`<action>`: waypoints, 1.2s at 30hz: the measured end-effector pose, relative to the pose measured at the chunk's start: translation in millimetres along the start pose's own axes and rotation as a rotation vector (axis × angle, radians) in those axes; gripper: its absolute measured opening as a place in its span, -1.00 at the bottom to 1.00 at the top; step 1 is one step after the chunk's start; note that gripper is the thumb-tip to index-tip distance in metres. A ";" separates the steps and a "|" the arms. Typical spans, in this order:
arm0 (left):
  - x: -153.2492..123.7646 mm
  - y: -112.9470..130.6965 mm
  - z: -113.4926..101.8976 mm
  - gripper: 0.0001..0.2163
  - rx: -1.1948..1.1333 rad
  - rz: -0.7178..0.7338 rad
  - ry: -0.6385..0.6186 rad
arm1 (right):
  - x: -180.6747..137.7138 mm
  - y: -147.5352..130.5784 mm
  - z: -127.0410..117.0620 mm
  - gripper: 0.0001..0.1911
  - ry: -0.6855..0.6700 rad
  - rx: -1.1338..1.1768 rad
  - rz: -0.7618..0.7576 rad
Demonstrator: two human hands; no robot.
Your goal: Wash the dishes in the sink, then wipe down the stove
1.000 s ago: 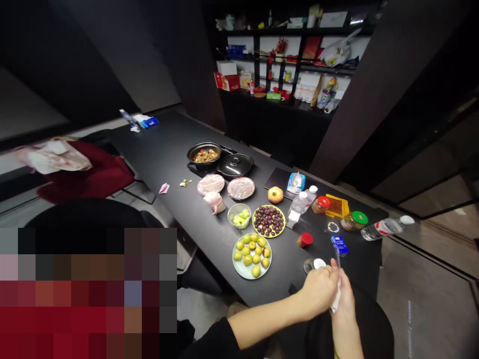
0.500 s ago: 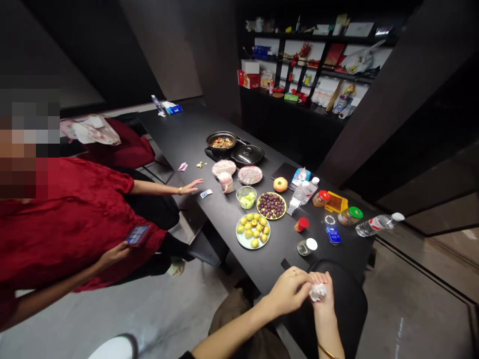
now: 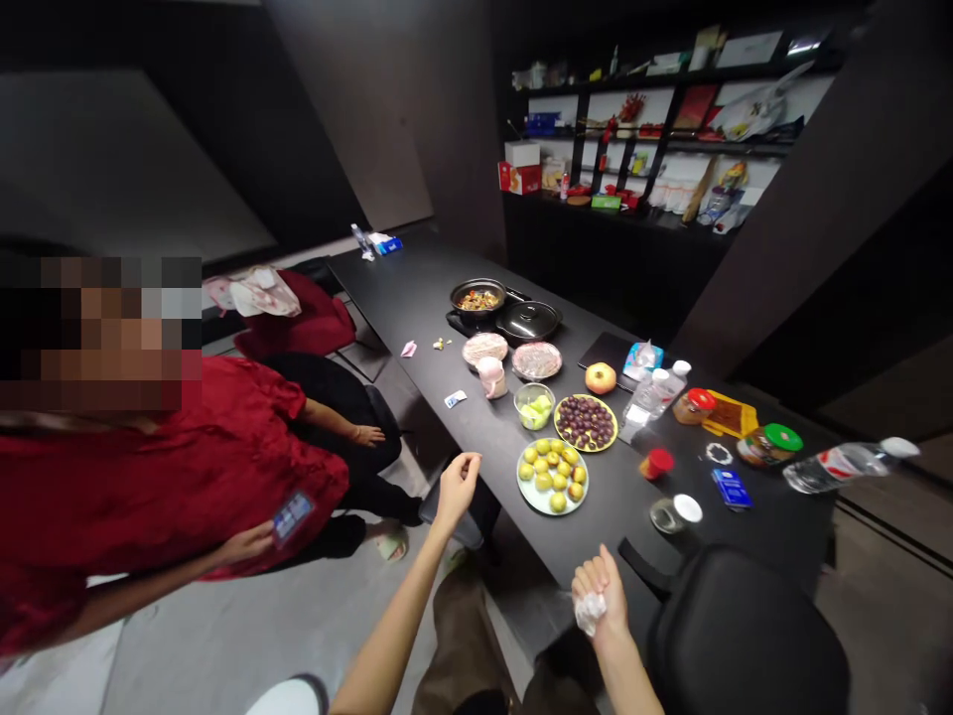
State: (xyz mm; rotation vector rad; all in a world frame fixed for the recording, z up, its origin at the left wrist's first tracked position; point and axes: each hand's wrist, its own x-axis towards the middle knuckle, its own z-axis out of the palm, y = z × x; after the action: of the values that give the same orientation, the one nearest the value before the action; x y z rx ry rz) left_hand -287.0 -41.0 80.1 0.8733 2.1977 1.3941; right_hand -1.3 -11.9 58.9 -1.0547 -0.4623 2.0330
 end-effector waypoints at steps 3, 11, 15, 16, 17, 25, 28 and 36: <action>83.5 -40.4 -26.4 -0.72 0.087 -0.015 0.054 | 38.9 49.6 57.8 -0.18 0.044 -0.013 0.050; 321.4 -150.8 -57.1 -0.68 0.333 -0.048 -0.021 | 236.9 174.3 243.9 -0.33 0.163 -0.093 -0.107; 406.9 -177.7 -52.2 -0.53 0.442 0.023 -0.042 | 323.9 211.3 277.2 -0.30 0.285 -0.278 -0.319; 426.1 -179.7 -48.7 -0.49 0.478 0.037 -0.046 | 335.7 217.8 276.4 -0.30 0.316 -0.345 -0.380; 444.6 -180.2 -44.5 -0.45 0.519 0.042 -0.047 | 343.2 223.1 273.3 -0.30 0.336 -0.420 -0.436; 537.4 -178.2 -3.2 -0.35 0.819 0.004 -0.031 | 336.0 232.3 260.2 -0.36 0.304 -0.805 -0.610; 542.9 -183.3 8.3 -0.56 0.884 0.094 -0.085 | 334.8 229.3 265.0 -0.37 0.307 -0.781 -0.636; 552.6 -183.9 5.4 -0.73 0.932 0.200 -0.263 | 337.8 237.9 255.5 -0.39 0.322 -0.800 -0.666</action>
State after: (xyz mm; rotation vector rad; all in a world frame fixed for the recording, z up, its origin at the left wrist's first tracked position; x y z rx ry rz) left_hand -739.9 284.5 -87.8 1.4935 2.5608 0.1990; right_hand -438.5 110.6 -113.9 -1.4012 -1.3099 1.0535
